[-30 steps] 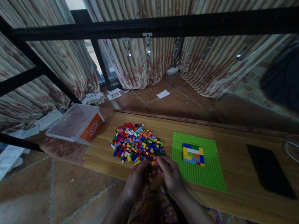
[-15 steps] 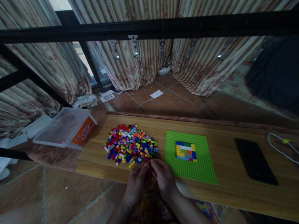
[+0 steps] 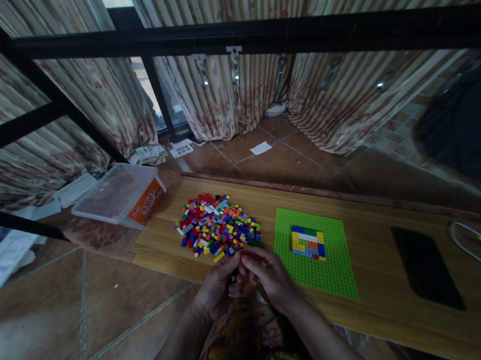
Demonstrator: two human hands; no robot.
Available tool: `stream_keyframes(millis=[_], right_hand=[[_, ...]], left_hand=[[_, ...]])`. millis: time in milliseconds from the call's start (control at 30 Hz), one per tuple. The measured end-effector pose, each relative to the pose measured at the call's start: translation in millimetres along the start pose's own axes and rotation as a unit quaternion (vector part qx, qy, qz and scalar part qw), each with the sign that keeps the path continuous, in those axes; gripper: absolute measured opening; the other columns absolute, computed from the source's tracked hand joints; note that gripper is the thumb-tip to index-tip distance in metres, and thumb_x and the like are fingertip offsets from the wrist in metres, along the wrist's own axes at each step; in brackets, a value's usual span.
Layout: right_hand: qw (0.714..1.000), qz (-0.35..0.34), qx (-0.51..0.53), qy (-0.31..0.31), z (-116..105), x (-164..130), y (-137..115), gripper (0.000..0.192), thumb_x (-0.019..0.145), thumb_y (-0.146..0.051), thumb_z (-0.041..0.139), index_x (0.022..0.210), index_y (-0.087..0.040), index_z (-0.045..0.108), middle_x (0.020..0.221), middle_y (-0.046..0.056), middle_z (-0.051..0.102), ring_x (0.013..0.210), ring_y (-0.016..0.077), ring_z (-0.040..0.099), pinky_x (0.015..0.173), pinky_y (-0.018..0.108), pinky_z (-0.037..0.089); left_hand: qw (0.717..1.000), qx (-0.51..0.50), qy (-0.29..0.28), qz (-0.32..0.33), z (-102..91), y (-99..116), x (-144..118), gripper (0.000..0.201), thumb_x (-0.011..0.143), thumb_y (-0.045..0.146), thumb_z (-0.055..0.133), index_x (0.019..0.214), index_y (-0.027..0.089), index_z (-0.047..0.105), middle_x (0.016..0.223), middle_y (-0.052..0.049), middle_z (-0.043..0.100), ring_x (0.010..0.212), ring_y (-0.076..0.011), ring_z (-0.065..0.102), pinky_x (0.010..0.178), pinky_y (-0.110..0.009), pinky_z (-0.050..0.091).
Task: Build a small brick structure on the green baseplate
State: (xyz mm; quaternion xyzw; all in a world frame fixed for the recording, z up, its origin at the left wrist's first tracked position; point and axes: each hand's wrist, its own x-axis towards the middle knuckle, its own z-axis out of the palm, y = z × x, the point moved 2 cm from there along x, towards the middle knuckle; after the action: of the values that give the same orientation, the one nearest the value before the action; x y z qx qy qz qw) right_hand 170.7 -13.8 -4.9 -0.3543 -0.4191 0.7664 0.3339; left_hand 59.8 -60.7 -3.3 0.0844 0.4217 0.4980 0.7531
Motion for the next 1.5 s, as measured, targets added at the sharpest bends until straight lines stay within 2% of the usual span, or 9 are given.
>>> stream_keyframes(millis=[133,400,567,733,933,1033,1133,1267,1500], right_hand=[[0.999,-0.023,-0.014,0.047,4,-1,2,0.028,0.076,-0.043,0.069,0.082,-0.016,0.068,0.057,-0.003,0.059,0.048,0.009,0.053,0.043,0.02,0.029],[0.978,0.035,0.16,0.129,4,1,13,0.023,0.069,-0.039,0.072,0.071,-0.018,0.063,0.058,-0.002,0.059,0.048,0.0099,0.051,0.046,0.022,0.033],[0.973,0.067,0.209,0.067,-2,0,7,0.013,0.07,-0.03,0.062,0.077,-0.019,0.064,0.065,0.0,0.063,0.056,0.0125,0.056,0.047,0.022,0.034],[0.996,0.069,0.049,-0.026,-2,-3,2,0.021,0.075,-0.034,0.065,0.086,-0.016,0.067,0.061,-0.001,0.064,0.053,0.0105,0.055,0.049,0.021,0.031],[0.997,0.073,0.032,0.006,-4,-2,13,0.027,0.074,-0.041,0.069,0.083,-0.016,0.066,0.056,-0.002,0.06,0.051,0.012,0.056,0.05,0.023,0.033],[0.987,0.071,0.135,0.052,-8,-3,16,0.017,0.072,-0.034,0.068,0.078,-0.018,0.064,0.061,-0.002,0.06,0.055,0.0115,0.054,0.051,0.023,0.036],[0.975,0.077,0.193,0.082,-10,-5,15,0.013,0.066,-0.026,0.069,0.075,-0.019,0.063,0.07,-0.002,0.06,0.056,0.0093,0.051,0.049,0.021,0.037],[0.985,0.088,0.121,0.084,-7,-10,7,0.023,0.069,-0.038,0.072,0.075,-0.018,0.062,0.067,-0.004,0.055,0.046,0.0052,0.042,0.04,0.019,0.028],[0.996,0.068,-0.031,0.05,3,-14,-2,0.033,0.074,-0.049,0.07,0.086,-0.019,0.06,0.051,-0.009,0.043,0.039,0.0041,0.033,0.038,0.018,0.022]], left_hand=[[0.999,-0.033,-0.009,-0.022,1.0,-2,1,0.035,0.075,0.041,0.071,0.064,0.013,0.053,0.054,0.004,0.043,0.04,-0.0011,0.025,0.038,-0.015,0.013],[0.994,-0.106,-0.019,-0.016,2.0,-4,1,0.031,0.076,0.035,0.068,0.067,0.014,0.049,0.057,0.007,0.038,0.04,-0.0004,0.02,0.037,-0.014,0.013],[0.994,-0.089,-0.026,-0.051,3.3,-1,-3,0.036,0.078,0.043,0.066,0.066,0.014,0.049,0.054,0.007,0.036,0.039,-0.0007,0.019,0.036,-0.014,0.012],[0.997,0.013,0.024,-0.075,5.6,0,-6,0.047,0.078,0.055,0.063,0.06,0.014,0.048,0.05,0.006,0.038,0.037,-0.0005,0.018,0.037,-0.016,0.008],[0.993,0.076,0.051,-0.076,7.4,-3,-5,0.055,0.074,0.068,0.057,0.059,0.016,0.049,0.05,0.006,0.039,0.036,-0.0018,0.02,0.038,-0.017,0.008],[0.995,0.071,0.061,-0.022,8.4,1,-6,0.052,0.079,0.066,0.052,0.065,0.016,0.056,0.053,0.005,0.04,0.039,-0.0041,0.025,0.038,-0.018,0.014],[0.977,0.148,0.103,0.111,9.1,11,-13,0.033,0.084,0.047,0.053,0.082,0.017,0.066,0.067,-0.001,0.054,0.052,-0.0101,0.044,0.045,-0.02,0.031],[0.915,0.306,0.109,0.241,14.3,20,-28,0.029,0.084,0.024,0.056,0.111,0.022,0.067,0.093,-0.004,0.066,0.083,-0.0185,0.059,0.075,-0.025,0.046],[0.863,0.384,0.086,0.316,10.8,17,-35,0.053,0.081,0.014,0.063,0.132,0.024,0.054,0.133,-0.008,0.057,0.124,-0.0236,0.05,0.108,-0.033,0.034]])
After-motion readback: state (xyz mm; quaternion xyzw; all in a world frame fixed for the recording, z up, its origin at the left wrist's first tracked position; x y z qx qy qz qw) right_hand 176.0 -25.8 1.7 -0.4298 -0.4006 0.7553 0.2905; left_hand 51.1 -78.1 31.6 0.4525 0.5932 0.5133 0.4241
